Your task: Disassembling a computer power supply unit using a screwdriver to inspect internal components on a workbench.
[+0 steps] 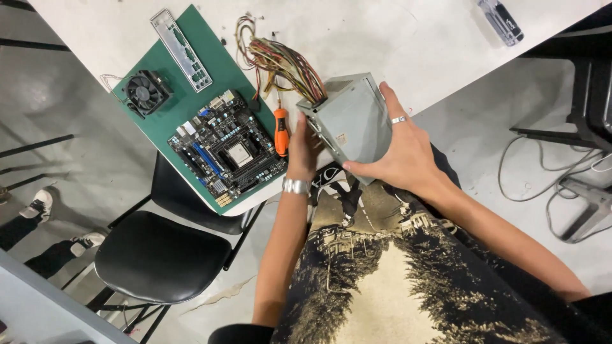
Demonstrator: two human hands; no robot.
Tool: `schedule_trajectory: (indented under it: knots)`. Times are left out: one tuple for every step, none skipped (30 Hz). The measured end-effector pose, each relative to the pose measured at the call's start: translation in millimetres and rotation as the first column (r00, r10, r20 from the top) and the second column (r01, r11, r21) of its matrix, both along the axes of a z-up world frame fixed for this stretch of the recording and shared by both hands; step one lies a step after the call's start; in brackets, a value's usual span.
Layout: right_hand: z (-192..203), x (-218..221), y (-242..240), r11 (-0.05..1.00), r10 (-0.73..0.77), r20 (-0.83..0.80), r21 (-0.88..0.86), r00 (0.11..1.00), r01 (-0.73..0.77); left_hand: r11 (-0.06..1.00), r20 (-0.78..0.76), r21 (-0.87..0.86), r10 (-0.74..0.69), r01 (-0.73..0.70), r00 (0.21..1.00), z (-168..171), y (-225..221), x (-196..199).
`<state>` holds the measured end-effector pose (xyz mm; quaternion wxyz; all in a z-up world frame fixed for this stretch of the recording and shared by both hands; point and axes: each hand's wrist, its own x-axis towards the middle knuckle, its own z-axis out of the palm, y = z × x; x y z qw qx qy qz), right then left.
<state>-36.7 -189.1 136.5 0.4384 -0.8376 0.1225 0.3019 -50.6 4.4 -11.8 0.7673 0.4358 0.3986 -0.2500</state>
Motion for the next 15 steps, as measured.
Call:
schedule_trajectory:
  knots:
    - [-3, 4, -4, 1.000, 0.003, 0.000, -0.001, 1.000, -0.003, 1.000, 0.000, -0.001, 0.003, -0.003, 1.000, 11, 0, -6]
    - [-6, 8, -7, 0.998, 0.040, 0.004, -0.042, 0.999, -0.040, 0.944, 0.226, 0.323, -0.009, -0.066, 0.974, 22, -1, -11]
    - [-10, 9, -11, 0.994, 0.079, -0.001, -0.081, 0.997, -0.079, 0.783, 0.415, 0.592, -0.092, -0.191, 0.905, 34, -1, -21]
    - [-10, 12, -13, 0.993, 0.084, -0.008, -0.080, 0.996, -0.084, 0.782, 0.408, 0.594, -0.088, -0.191, 0.909, 47, 0, -18]
    - [-11, 14, -16, 0.987, 0.132, 0.035, -0.099, 0.991, -0.128, 0.685, 0.517, 0.699, -0.284, -0.207, 0.807, 61, 1, -15]
    - [-11, 17, -18, 0.978, 0.180, 0.077, -0.120, 0.981, -0.170, 0.574, 0.568, 0.780, -0.482, -0.249, 0.668, 74, 1, -12]
    - [-19, 16, -22, 0.976, 0.193, 0.075, -0.120, 0.978, -0.183, 0.571, 0.566, 0.781, -0.473, -0.255, 0.675, 79, -5, -1]
    - [-27, 16, -26, 0.950, 0.288, 0.153, -0.170, 0.946, -0.262, 0.563, 0.584, 0.790, -0.570, -0.243, 0.578, 83, -12, 11]
    - [-35, 15, -30, 0.915, 0.383, 0.222, -0.222, 0.897, -0.336, 0.552, 0.588, 0.802, -0.656, -0.231, 0.473, 88, -18, 21]
    - [-42, 19, -34, 0.910, 0.396, 0.217, -0.219, 0.892, -0.351, 0.547, 0.584, 0.803, -0.649, -0.234, 0.487, 86, -22, 30]
    - [-49, 24, -38, 0.866, 0.484, 0.210, -0.251, 0.849, -0.432, 0.460, 0.440, 0.886, -0.793, -0.060, 0.422, 82, -26, 40]
    - [-57, 29, -43, 0.814, 0.568, 0.200, -0.282, 0.798, -0.508, 0.337, 0.288, 0.935, -0.902, 0.107, 0.322, 80, -30, 50]
    - [-59, 33, -45, 0.810, 0.574, 0.200, -0.277, 0.794, -0.516, 0.334, 0.283, 0.937, -0.900, 0.107, 0.331, 69, -34, 55]
    - [-62, 38, -47, 0.803, 0.586, 0.193, -0.263, 0.787, -0.534, 0.274, 0.229, 0.955, -0.922, 0.110, 0.313, 58, -38, 60]
    - [-66, 42, -48, 0.801, 0.592, 0.186, -0.247, 0.784, -0.545, 0.212, 0.171, 0.971, -0.942, 0.115, 0.287, 46, -41, 66]
